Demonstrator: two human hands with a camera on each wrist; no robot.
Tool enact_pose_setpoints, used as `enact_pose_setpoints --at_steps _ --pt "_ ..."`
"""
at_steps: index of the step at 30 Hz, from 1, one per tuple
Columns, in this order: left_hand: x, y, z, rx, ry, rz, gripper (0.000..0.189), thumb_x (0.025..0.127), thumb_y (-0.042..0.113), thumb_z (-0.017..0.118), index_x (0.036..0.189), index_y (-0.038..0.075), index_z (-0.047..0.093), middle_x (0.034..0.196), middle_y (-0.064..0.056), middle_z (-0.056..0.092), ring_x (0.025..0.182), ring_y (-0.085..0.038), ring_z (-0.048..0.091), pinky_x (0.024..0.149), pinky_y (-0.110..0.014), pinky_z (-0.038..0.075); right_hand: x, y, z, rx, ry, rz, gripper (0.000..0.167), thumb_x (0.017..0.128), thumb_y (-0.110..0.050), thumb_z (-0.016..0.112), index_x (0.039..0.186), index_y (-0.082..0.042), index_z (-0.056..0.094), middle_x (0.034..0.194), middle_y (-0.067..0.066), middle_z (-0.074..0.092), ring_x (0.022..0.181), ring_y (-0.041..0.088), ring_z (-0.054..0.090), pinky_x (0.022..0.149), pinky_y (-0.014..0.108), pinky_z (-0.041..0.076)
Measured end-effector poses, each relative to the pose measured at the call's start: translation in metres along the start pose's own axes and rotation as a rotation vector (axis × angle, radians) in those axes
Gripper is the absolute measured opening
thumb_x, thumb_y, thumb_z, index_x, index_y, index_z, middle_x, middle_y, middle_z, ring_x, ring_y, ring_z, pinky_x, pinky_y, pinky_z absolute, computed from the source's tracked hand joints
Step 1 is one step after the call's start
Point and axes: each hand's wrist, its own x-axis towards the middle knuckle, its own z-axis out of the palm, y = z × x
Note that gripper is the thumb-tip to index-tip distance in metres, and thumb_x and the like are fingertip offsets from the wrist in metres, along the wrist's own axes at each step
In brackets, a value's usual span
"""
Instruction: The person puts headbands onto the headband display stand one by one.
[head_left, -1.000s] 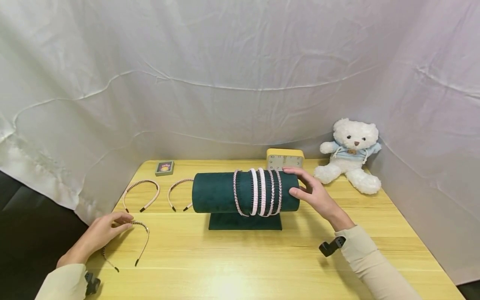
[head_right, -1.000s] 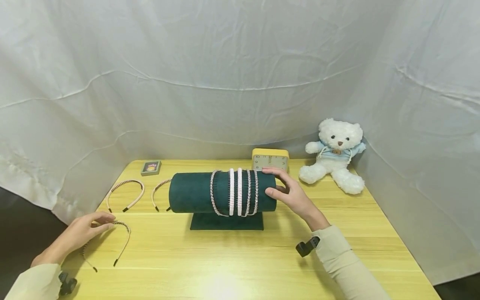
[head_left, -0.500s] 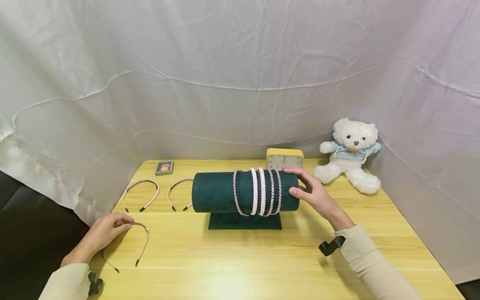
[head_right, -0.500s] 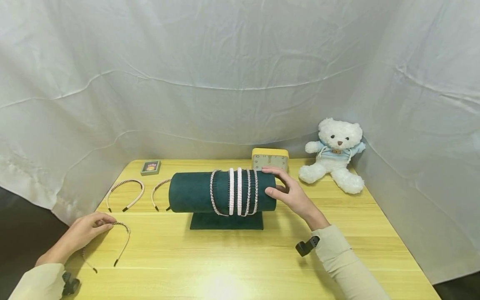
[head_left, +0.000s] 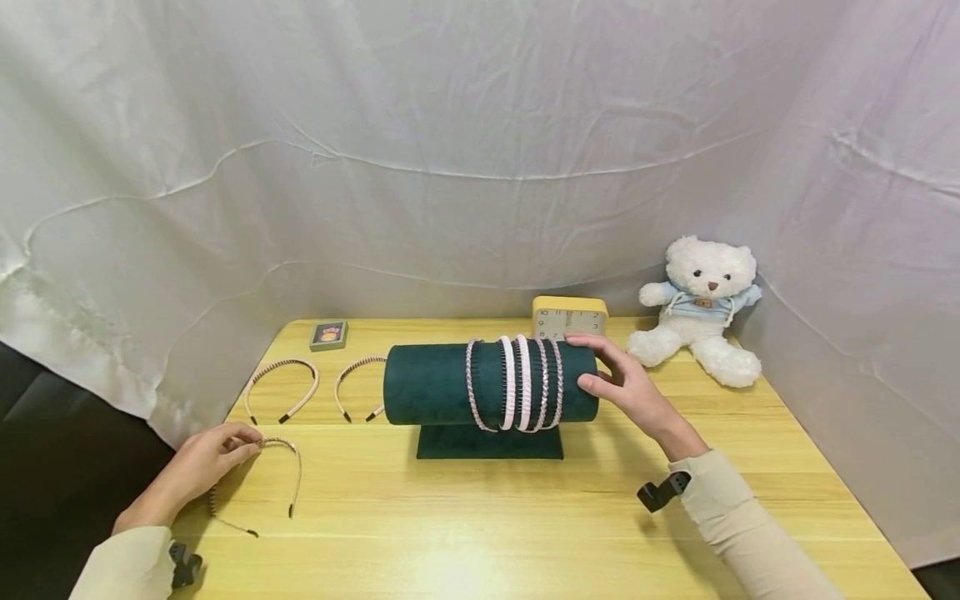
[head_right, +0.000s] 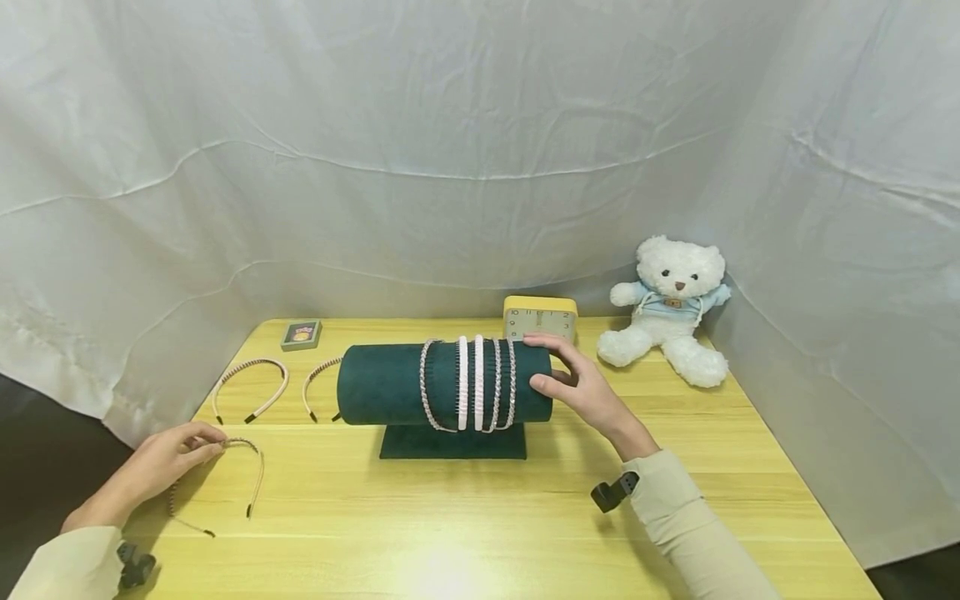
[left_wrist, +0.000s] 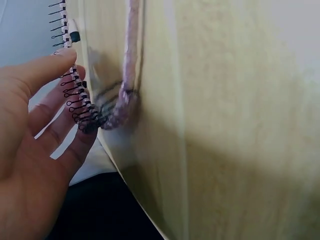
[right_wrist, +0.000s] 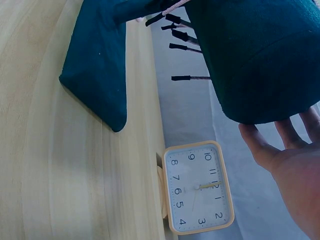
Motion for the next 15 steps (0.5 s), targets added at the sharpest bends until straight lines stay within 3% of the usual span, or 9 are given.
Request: enact_pose_setpoints --at_steps 3,15 --pt "-0.0002 0.0006 -0.0031 -0.010 -0.021 -0.030 0.012 0.102 0.017 0.077 0.113 0.011 0.079 0.101 -0.003 0.079 0.086 -0.008 0.066 0.069 -0.027 0.052 0.0001 -0.0002 0.0002 0.006 0.001 0.006 0.051 0.106 0.000 0.063 0.156 -0.006 0.055 0.166 0.012 0.049 0.151 0.008 0.045 0.117 0.019 0.043" --pt "-0.0025 -0.0003 -0.0080 -0.018 -0.038 -0.018 0.025 0.104 0.007 0.073 0.129 0.003 0.073 0.113 -0.011 0.079 0.091 -0.019 0.071 0.071 -0.027 0.054 -0.0008 -0.0003 0.0005 0.008 0.001 0.012 0.051 0.106 -0.001 0.063 0.157 -0.007 0.055 0.167 0.009 0.048 0.153 0.008 0.043 0.117 0.018 0.043"
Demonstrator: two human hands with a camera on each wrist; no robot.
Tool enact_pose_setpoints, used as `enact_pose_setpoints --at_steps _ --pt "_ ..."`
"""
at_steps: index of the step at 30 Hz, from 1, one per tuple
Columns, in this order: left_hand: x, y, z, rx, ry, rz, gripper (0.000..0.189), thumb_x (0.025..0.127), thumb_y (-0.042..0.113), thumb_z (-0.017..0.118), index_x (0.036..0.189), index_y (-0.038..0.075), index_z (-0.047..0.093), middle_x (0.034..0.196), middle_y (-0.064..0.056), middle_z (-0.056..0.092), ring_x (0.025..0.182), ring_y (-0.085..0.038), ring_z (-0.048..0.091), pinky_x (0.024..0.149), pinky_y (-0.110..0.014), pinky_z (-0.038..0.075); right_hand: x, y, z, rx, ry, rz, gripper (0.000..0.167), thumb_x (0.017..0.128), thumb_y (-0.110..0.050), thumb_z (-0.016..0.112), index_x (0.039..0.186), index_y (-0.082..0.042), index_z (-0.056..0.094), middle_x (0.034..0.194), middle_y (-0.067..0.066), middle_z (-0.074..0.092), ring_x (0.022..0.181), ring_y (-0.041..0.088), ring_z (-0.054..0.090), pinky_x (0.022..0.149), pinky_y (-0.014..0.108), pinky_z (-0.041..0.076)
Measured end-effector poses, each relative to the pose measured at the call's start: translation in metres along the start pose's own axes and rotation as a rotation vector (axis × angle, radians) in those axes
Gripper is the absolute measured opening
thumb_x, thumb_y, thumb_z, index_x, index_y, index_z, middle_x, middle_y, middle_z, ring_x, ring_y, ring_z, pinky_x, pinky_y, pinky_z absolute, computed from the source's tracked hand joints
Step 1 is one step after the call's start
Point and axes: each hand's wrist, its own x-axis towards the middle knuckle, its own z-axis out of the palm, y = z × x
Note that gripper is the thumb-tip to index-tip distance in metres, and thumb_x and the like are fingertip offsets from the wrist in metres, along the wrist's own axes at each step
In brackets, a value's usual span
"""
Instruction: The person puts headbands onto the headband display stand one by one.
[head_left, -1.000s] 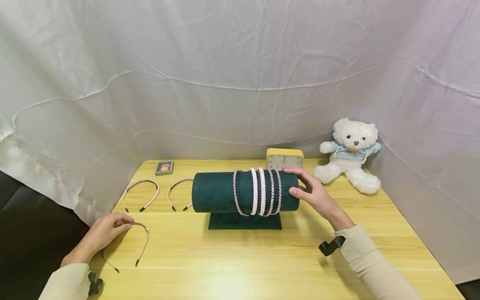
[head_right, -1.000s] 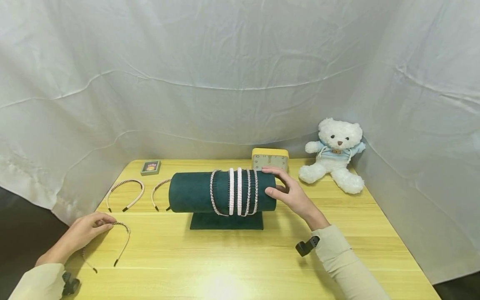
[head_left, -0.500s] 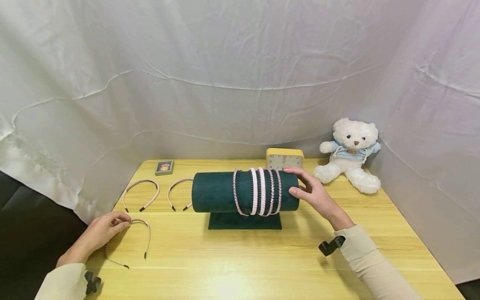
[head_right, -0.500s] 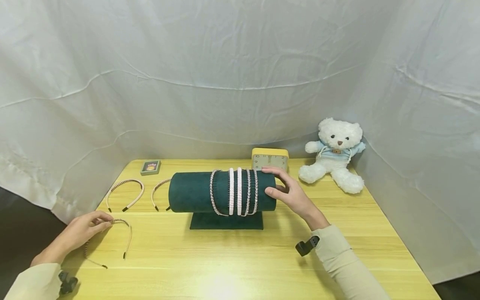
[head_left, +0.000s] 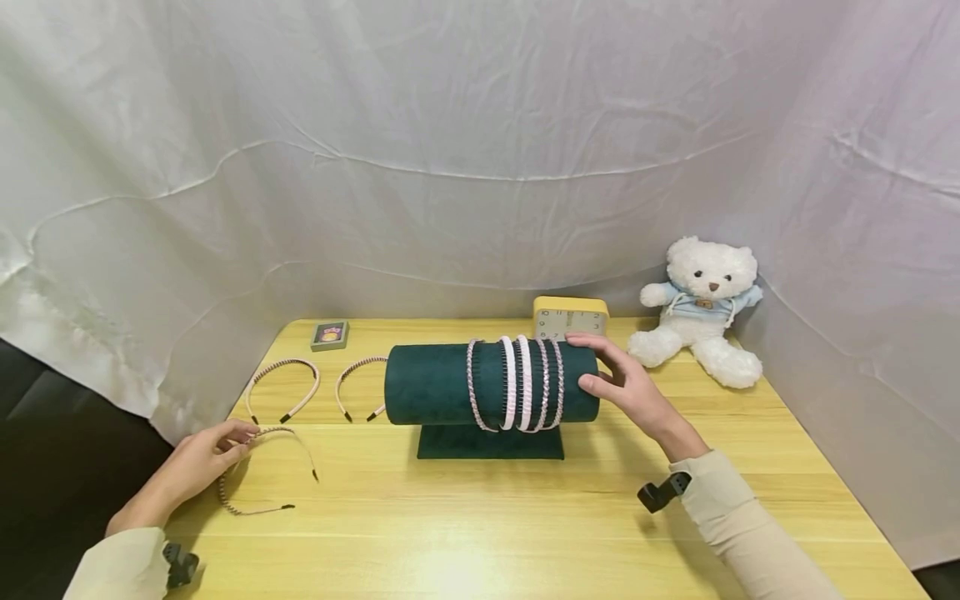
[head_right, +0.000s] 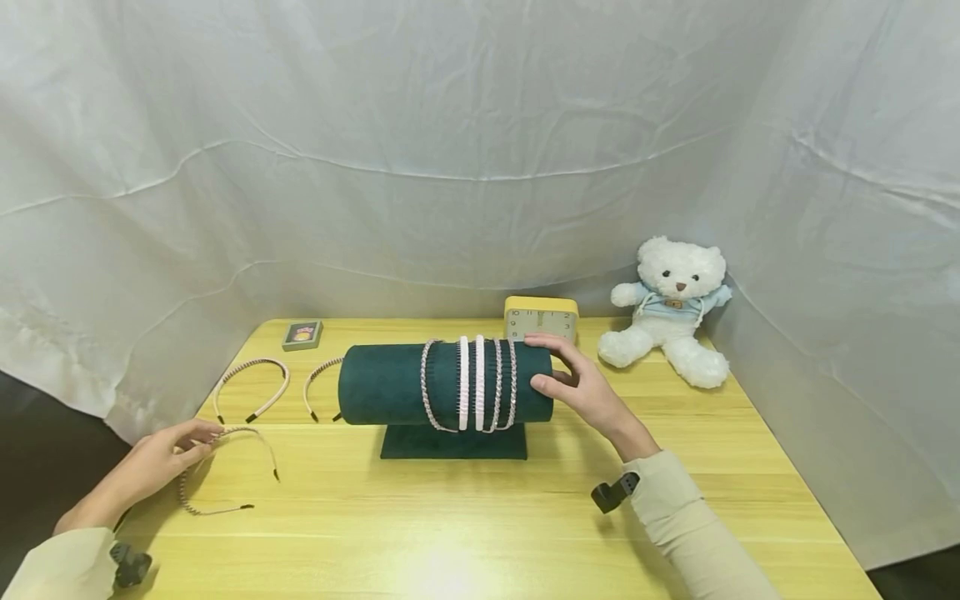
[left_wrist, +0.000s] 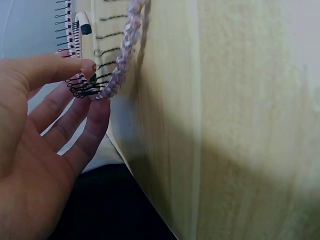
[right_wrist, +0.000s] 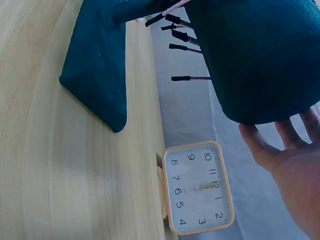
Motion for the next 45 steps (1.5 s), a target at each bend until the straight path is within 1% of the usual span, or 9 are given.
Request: enact_pose_setpoints --at_steps 10,14,17,21,25,28,32,41,45 --pt "-0.0021 0.0012 0.0002 -0.072 -0.050 -0.002 0.036 0.099 -0.005 0.068 0.134 0.002 0.069 0.121 -0.018 0.075 0.101 -0.029 0.071 0.074 -0.026 0.054 0.0005 0.0001 0.0002 -0.007 0.002 -0.002 0.051 0.106 0.000 0.064 0.156 -0.007 0.056 0.167 0.010 0.049 0.152 0.008 0.044 0.117 0.019 0.044" --pt "-0.0027 0.0011 0.0008 -0.080 -0.066 -0.012 0.040 0.097 -0.004 0.066 0.137 0.002 0.067 0.124 -0.020 0.075 0.102 -0.029 0.072 0.074 -0.027 0.054 0.0003 -0.0009 0.0002 0.001 0.002 -0.002 0.051 0.106 -0.001 0.064 0.156 -0.007 0.055 0.166 0.009 0.049 0.152 0.008 0.044 0.117 0.019 0.044" --pt "-0.0028 0.0008 0.0013 -0.080 -0.075 -0.021 0.038 0.101 0.001 0.067 0.139 0.002 0.067 0.123 -0.022 0.075 0.101 -0.029 0.073 0.074 -0.033 0.056 0.0003 -0.0019 0.0005 0.005 0.002 0.000 0.051 0.106 -0.001 0.064 0.156 -0.007 0.055 0.166 0.008 0.050 0.152 0.008 0.045 0.116 0.019 0.044" --pt "-0.0034 0.0022 0.0011 -0.093 -0.082 -0.044 0.032 0.108 0.015 0.068 0.138 0.004 0.068 0.122 -0.022 0.076 0.097 -0.024 0.073 0.070 -0.033 0.056 0.0002 -0.0022 0.0007 0.005 0.003 0.001 0.051 0.106 -0.001 0.064 0.156 -0.007 0.055 0.165 0.006 0.050 0.152 0.008 0.045 0.116 0.019 0.045" --pt "-0.0049 0.0038 0.0010 -0.127 -0.087 -0.076 0.033 0.112 0.027 0.064 0.138 0.006 0.070 0.125 -0.021 0.076 0.090 -0.012 0.069 0.062 -0.029 0.054 0.0003 -0.0017 0.0004 0.003 0.006 -0.002 0.051 0.106 0.000 0.064 0.156 -0.006 0.055 0.165 0.007 0.051 0.152 0.008 0.045 0.117 0.019 0.044" --pt "-0.0059 0.0033 0.0012 -0.135 -0.082 -0.085 0.035 0.113 0.030 0.063 0.138 0.006 0.071 0.124 -0.021 0.076 0.084 -0.006 0.065 0.061 -0.029 0.054 0.0004 -0.0008 0.0003 0.005 0.006 -0.002 0.051 0.106 0.000 0.064 0.156 -0.006 0.056 0.165 0.007 0.051 0.152 0.008 0.045 0.117 0.020 0.044" --pt "-0.0072 0.0005 0.0014 -0.167 -0.094 -0.102 0.039 0.113 0.030 0.062 0.141 0.004 0.070 0.122 -0.020 0.076 0.080 -0.006 0.064 0.060 -0.030 0.057 0.0002 0.0005 0.0000 -0.002 0.003 -0.002 0.050 0.106 -0.001 0.064 0.155 -0.006 0.056 0.165 0.006 0.051 0.151 0.007 0.045 0.117 0.020 0.045" --pt "-0.0083 -0.0027 -0.0026 -0.295 -0.156 -0.129 0.047 0.114 0.028 0.060 0.151 -0.001 0.059 0.138 -0.031 0.068 0.092 -0.003 0.069 0.065 -0.034 0.064 0.0003 -0.0004 -0.0003 -0.007 0.000 0.012 0.051 0.106 -0.001 0.064 0.157 -0.008 0.055 0.165 0.001 0.051 0.152 0.007 0.044 0.116 0.019 0.045" --pt "-0.0085 -0.0033 -0.0042 -0.343 -0.178 -0.142 0.049 0.115 0.027 0.058 0.155 -0.003 0.054 0.140 -0.033 0.065 0.098 -0.003 0.068 0.068 -0.035 0.066 0.0004 -0.0020 0.0001 -0.005 0.001 0.020 0.052 0.106 -0.002 0.065 0.157 -0.009 0.055 0.165 0.001 0.051 0.152 0.007 0.044 0.115 0.018 0.045"
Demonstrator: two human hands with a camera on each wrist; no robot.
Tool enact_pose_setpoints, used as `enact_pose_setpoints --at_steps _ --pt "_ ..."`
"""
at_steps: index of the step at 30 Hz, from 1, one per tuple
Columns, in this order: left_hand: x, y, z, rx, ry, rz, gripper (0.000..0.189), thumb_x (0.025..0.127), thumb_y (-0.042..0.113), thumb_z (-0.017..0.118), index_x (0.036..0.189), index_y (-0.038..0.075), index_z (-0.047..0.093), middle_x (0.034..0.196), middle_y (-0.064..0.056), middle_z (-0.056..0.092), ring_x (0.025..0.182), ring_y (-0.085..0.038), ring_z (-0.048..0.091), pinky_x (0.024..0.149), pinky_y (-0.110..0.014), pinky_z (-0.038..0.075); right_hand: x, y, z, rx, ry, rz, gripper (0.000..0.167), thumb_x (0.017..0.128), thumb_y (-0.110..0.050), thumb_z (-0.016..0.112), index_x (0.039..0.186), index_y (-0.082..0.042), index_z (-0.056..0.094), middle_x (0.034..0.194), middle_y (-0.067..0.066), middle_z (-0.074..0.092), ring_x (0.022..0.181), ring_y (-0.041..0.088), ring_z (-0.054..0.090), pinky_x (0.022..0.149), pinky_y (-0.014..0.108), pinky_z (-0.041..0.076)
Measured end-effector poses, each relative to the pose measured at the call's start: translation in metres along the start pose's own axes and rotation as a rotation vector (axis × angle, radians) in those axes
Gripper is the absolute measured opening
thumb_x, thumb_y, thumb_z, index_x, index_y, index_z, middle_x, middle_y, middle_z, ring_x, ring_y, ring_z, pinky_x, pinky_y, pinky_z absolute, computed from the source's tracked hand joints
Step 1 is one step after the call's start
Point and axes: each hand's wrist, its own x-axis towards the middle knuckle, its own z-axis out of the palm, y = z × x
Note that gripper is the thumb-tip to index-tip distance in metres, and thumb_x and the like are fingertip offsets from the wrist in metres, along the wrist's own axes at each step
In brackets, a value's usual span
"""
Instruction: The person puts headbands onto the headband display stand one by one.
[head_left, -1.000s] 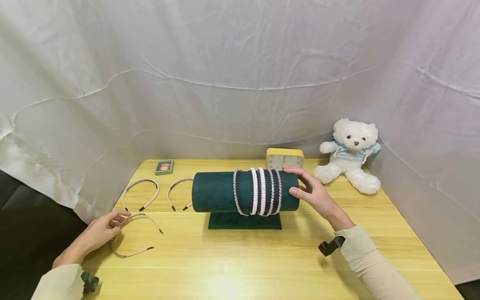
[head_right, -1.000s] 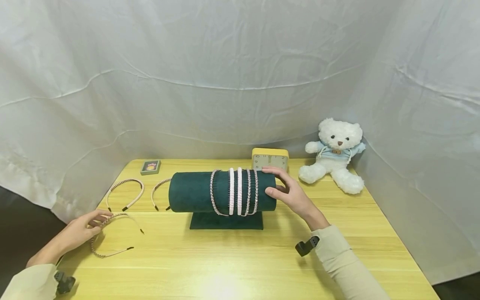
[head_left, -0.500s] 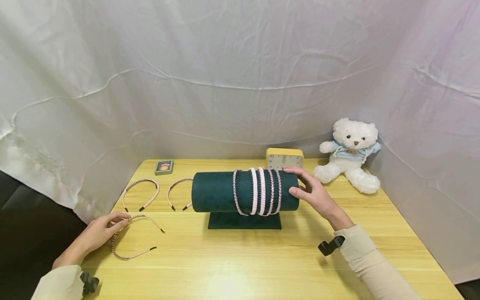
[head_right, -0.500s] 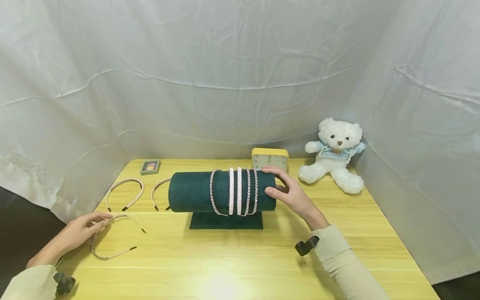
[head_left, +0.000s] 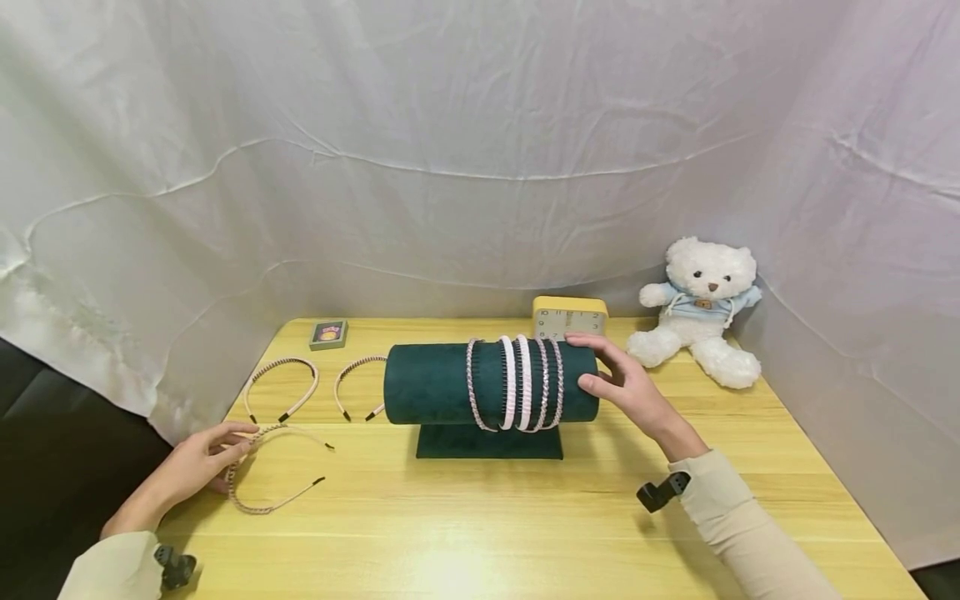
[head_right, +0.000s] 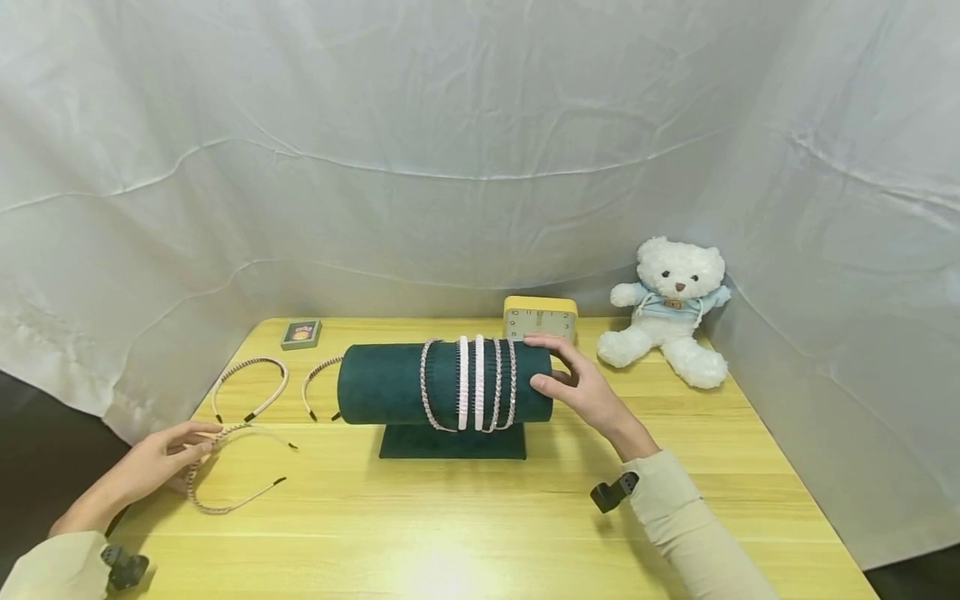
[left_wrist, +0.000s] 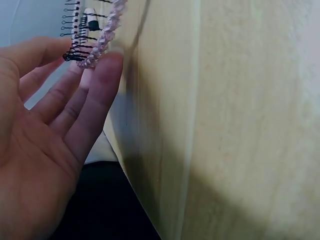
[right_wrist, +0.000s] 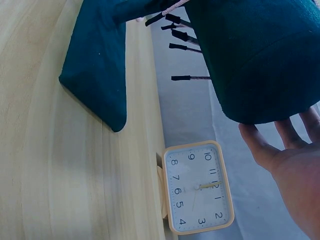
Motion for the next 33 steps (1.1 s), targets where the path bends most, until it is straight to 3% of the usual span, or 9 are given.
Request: enact_pose_setpoints --at_steps 4,8,15,18,24,28,33 --pt "-0.0002 -0.0015 0.0001 -0.047 -0.011 0.003 0.050 0.115 0.024 0.058 0.155 -0.005 0.052 0.140 -0.035 0.064 0.100 0.001 0.067 0.070 -0.036 0.067 0.0001 -0.0016 0.0004 0.003 0.001 0.005 0.053 0.105 -0.002 0.066 0.157 -0.010 0.056 0.165 0.002 0.051 0.152 0.007 0.045 0.115 0.018 0.046" --pt "-0.0002 -0.0053 0.0016 -0.132 -0.028 0.052 0.051 0.113 0.016 0.060 0.154 -0.013 0.047 0.141 -0.040 0.062 0.099 0.005 0.068 0.070 -0.038 0.066 0.0006 -0.0016 0.0005 0.001 -0.003 -0.004 0.052 0.106 -0.002 0.065 0.157 -0.009 0.055 0.166 0.004 0.050 0.153 0.007 0.044 0.116 0.019 0.045" --pt "0.0002 -0.0079 0.0001 -0.236 -0.086 0.043 0.060 0.111 0.015 0.064 0.158 -0.013 0.041 0.147 -0.037 0.060 0.104 -0.002 0.073 0.080 -0.038 0.066 0.0010 -0.0023 -0.0003 0.009 -0.003 -0.010 0.053 0.105 -0.001 0.065 0.157 -0.008 0.055 0.167 0.006 0.049 0.154 0.008 0.043 0.118 0.019 0.043" --pt "-0.0007 -0.0077 -0.0014 -0.258 -0.111 0.031 0.059 0.111 0.017 0.064 0.158 -0.011 0.042 0.143 -0.027 0.067 0.105 -0.003 0.074 0.083 -0.038 0.066 0.0008 -0.0023 -0.0003 0.009 -0.004 -0.010 0.053 0.105 -0.001 0.065 0.157 -0.008 0.055 0.167 0.006 0.049 0.154 0.008 0.043 0.118 0.019 0.043" --pt "-0.0029 -0.0051 -0.0016 -0.333 -0.108 0.070 0.039 0.112 0.012 0.062 0.146 -0.004 0.052 0.124 0.007 0.076 0.103 -0.008 0.072 0.080 -0.039 0.067 0.0001 -0.0014 -0.0002 0.007 -0.001 -0.006 0.052 0.106 -0.001 0.065 0.157 -0.008 0.055 0.167 0.007 0.049 0.154 0.008 0.043 0.118 0.021 0.044" --pt "-0.0046 -0.0022 -0.0019 -0.358 -0.069 0.068 0.031 0.113 0.014 0.061 0.140 0.001 0.055 0.122 0.013 0.073 0.099 -0.012 0.069 0.076 -0.040 0.068 0.0000 0.0004 -0.0003 0.010 0.000 -0.014 0.051 0.106 -0.001 0.064 0.156 -0.007 0.055 0.167 0.009 0.049 0.153 0.008 0.043 0.118 0.020 0.044" --pt "-0.0075 0.0013 -0.0032 -0.338 -0.044 0.042 0.037 0.113 0.019 0.061 0.144 -0.001 0.056 0.126 0.020 0.071 0.099 -0.014 0.068 0.077 -0.040 0.067 0.0006 0.0024 -0.0006 0.011 -0.003 -0.025 0.050 0.107 -0.001 0.063 0.157 -0.006 0.055 0.167 0.010 0.049 0.153 0.007 0.044 0.117 0.019 0.044"
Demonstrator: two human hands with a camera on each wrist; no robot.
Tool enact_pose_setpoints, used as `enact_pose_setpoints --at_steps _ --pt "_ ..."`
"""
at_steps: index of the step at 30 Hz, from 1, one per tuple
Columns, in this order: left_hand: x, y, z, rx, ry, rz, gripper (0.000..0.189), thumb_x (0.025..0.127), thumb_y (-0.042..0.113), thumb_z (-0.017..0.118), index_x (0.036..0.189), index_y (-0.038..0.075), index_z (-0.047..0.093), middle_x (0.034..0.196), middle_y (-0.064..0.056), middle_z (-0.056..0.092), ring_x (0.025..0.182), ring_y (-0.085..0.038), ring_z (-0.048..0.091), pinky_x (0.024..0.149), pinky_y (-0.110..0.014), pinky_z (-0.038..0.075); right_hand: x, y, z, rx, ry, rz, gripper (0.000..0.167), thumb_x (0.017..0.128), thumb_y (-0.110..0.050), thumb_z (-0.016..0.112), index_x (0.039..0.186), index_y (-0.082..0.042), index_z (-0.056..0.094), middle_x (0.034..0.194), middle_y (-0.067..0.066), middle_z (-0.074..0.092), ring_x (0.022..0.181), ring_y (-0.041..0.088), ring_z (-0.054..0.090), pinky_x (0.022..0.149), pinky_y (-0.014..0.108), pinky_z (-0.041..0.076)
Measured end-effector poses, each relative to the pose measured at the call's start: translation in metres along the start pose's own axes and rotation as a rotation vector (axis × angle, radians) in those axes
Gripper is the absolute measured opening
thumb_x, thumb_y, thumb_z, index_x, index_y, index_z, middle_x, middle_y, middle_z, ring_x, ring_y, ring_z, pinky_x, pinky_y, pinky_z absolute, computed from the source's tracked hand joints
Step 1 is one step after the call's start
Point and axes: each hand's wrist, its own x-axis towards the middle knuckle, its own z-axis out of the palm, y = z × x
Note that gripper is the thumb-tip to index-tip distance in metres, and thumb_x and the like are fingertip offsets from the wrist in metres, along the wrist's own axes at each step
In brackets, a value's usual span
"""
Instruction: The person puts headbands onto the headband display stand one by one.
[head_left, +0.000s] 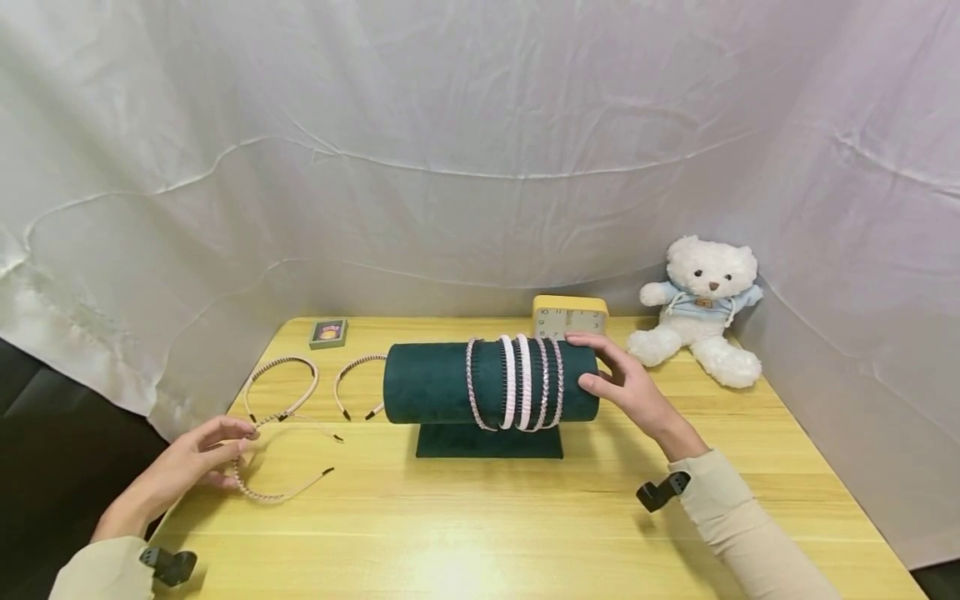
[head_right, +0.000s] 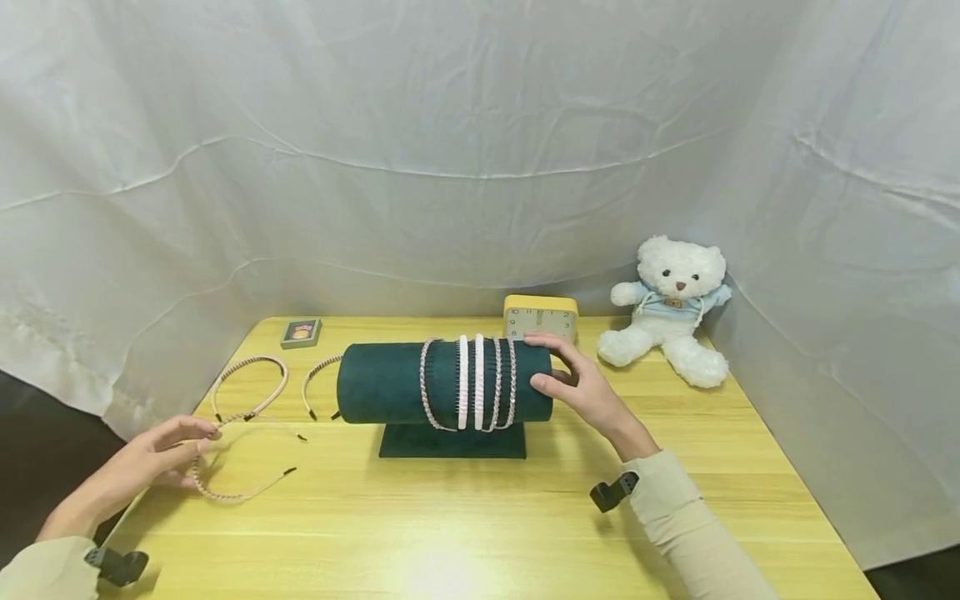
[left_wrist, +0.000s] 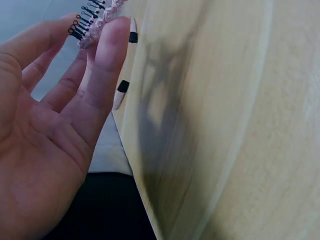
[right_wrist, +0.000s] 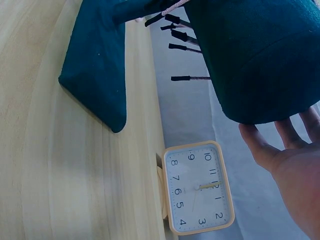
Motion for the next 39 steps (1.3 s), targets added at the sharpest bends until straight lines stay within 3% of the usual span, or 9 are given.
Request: enact_pose_setpoints --at_steps 4,7,12,20,30,34,39 --pt "-0.002 0.005 0.000 0.053 0.022 -0.020 0.043 0.114 0.029 0.060 0.149 0.003 0.058 0.129 0.032 0.065 0.108 0.001 0.064 0.082 -0.037 0.065 0.001 -0.002 0.000 0.006 0.004 0.000 0.051 0.106 0.000 0.064 0.156 -0.006 0.055 0.166 0.010 0.049 0.153 0.008 0.044 0.117 0.019 0.044" --pt "-0.003 0.010 -0.001 0.042 0.022 0.002 0.044 0.116 0.031 0.056 0.152 0.005 0.058 0.131 0.036 0.063 0.114 0.005 0.063 0.086 -0.035 0.064 0.000 -0.002 0.001 0.005 0.004 0.002 0.051 0.106 -0.001 0.064 0.156 -0.006 0.055 0.167 0.011 0.049 0.153 0.008 0.044 0.117 0.018 0.043" --pt "-0.004 0.020 0.001 -0.046 -0.033 0.078 0.045 0.118 0.022 0.049 0.159 0.004 0.052 0.142 0.029 0.065 0.116 -0.008 0.067 0.088 -0.037 0.066 -0.001 -0.002 0.000 -0.003 0.005 0.013 0.051 0.106 -0.002 0.064 0.157 -0.007 0.055 0.167 0.013 0.048 0.153 0.007 0.044 0.118 0.020 0.043" --pt "-0.003 0.036 0.007 -0.090 -0.079 0.154 0.044 0.117 0.012 0.048 0.160 0.003 0.052 0.147 0.024 0.064 0.112 -0.009 0.067 0.086 -0.040 0.066 -0.001 -0.003 0.000 -0.009 0.008 0.021 0.051 0.106 -0.003 0.064 0.157 -0.008 0.055 0.167 0.011 0.048 0.152 0.008 0.044 0.118 0.021 0.044" --pt "0.003 0.050 0.014 -0.165 -0.068 0.225 0.040 0.115 0.005 0.051 0.154 0.003 0.058 0.144 0.017 0.068 0.101 -0.010 0.072 0.082 -0.039 0.068 0.000 -0.001 0.000 -0.008 0.001 -0.010 0.050 0.107 0.000 0.062 0.156 -0.006 0.055 0.167 0.014 0.048 0.153 0.008 0.044 0.118 0.017 0.042" --pt "0.004 0.061 0.018 -0.163 -0.058 0.235 0.040 0.115 0.006 0.052 0.154 0.002 0.058 0.146 0.018 0.066 0.104 -0.011 0.072 0.082 -0.039 0.068 0.000 -0.002 0.000 -0.005 0.004 0.005 0.052 0.106 0.000 0.064 0.156 -0.007 0.055 0.167 0.012 0.048 0.153 0.008 0.044 0.118 0.017 0.042" --pt "0.006 0.077 0.026 -0.075 -0.027 0.193 0.043 0.115 0.014 0.057 0.156 0.004 0.057 0.147 0.022 0.064 0.110 -0.008 0.072 0.083 -0.039 0.067 0.000 -0.001 0.000 -0.012 0.003 0.009 0.051 0.106 -0.001 0.064 0.156 -0.008 0.055 0.167 0.010 0.049 0.153 0.008 0.044 0.119 0.019 0.042"
